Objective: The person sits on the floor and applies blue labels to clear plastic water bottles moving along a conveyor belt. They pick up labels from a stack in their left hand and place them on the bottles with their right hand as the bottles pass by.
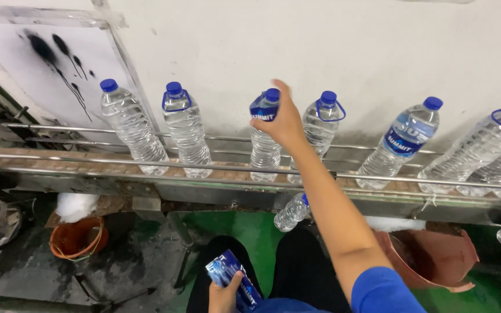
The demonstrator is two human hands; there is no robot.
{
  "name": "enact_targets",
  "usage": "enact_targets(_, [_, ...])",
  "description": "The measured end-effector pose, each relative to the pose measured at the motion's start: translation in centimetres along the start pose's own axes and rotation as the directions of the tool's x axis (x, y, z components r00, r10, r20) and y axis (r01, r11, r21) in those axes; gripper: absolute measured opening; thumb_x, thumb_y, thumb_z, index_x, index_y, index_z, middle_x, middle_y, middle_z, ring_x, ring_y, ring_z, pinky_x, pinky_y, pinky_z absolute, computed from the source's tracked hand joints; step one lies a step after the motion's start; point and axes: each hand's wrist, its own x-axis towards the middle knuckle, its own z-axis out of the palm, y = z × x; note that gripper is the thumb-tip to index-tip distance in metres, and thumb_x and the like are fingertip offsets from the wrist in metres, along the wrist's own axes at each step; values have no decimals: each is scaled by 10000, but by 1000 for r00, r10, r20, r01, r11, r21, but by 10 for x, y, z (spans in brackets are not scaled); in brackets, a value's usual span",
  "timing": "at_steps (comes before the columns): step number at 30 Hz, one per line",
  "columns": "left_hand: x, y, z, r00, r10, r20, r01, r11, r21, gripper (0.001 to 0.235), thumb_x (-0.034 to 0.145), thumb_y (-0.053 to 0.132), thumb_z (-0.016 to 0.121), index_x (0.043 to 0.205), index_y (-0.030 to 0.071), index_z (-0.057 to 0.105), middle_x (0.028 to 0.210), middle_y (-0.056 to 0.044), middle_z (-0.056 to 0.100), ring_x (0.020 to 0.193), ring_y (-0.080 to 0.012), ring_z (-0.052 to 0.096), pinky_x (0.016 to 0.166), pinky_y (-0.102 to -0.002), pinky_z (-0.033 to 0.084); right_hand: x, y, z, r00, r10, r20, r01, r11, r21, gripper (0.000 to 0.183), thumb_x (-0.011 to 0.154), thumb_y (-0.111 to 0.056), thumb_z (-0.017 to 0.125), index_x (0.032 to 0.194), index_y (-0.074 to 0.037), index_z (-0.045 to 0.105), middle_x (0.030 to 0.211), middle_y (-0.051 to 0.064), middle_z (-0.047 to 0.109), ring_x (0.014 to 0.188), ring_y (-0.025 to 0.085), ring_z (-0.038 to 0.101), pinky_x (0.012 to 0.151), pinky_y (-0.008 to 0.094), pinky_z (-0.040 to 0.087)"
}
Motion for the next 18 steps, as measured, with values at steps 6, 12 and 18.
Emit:
enact_targets(6, [-34,39,25,989,-139,-56,142,989,41,364,891,103,758,1233,18,666,1232,-251,738,1185,-450,675,1063,-596,488,-47,52,18,962,165,-218,-113,966,232,1283,641,-333,935,1603,-146,106,1589,210,363,1380,395,501,1081,600,476])
enact_targets(12, [-50,55,44,979,-176,-103,173,984,-38,476,862,78,785,1312,-2,653,1231,-266,721,1153,-454,671,1072,-581,484,-88,75,4,952,79,-296,-75,997,26,1202,776,-265,878,1610,-94,30,1700,214,10,1580,397,44,1264,607,100])
enact_targets(18, [8,13,26,972,-2,-234,-13,998,-63,412,760,127,875,1090,-89,759,978,-266,772,867,-358,731,793,-444,592,-262,107,96,651,-149,744,-121,948,296,773,862,-401,761,1480,-94,412,1357,88,571,1208,198,583,1029,331,483])
